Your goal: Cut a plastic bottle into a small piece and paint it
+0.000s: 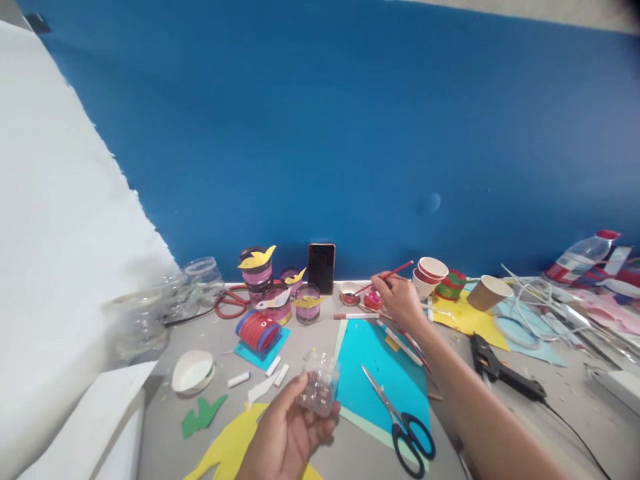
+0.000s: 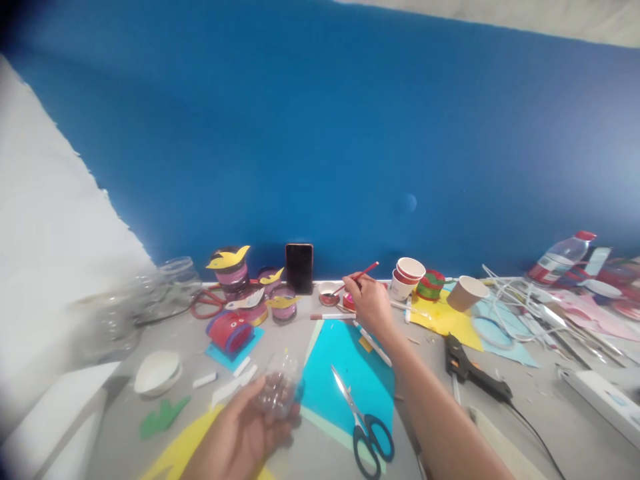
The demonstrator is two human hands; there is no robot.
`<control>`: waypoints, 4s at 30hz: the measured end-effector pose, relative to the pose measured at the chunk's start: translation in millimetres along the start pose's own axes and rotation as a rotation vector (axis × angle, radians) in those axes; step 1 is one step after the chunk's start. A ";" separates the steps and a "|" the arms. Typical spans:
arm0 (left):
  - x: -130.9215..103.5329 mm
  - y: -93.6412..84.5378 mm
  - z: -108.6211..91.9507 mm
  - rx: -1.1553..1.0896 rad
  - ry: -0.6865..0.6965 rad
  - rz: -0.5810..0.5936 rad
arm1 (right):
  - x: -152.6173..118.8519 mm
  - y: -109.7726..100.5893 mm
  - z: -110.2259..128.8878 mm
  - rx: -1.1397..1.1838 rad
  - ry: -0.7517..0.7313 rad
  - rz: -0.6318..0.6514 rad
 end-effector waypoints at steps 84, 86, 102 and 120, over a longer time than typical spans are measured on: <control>-34.1 25.2 -21.2 -0.063 0.155 0.140 | -77.7 -105.3 134.5 0.341 -0.447 -0.131; -34.5 25.1 -21.2 -0.070 0.144 0.126 | -76.3 -106.6 133.9 0.318 -0.476 -0.124; -34.6 22.2 -19.8 -0.044 0.150 0.093 | -79.6 -109.1 129.5 0.324 -0.467 -0.145; -35.6 25.1 -19.2 -0.031 0.126 0.125 | -77.9 -110.2 135.6 0.270 -0.541 -0.126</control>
Point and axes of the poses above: each hand's wrist, its own x-axis towards the middle knuckle, its own y-axis out of the palm, z = x × y, the point moved 7 cm from there along x, towards the middle knuckle, and after that the axes turned 2 degrees about -x, right-handed, at the moved point
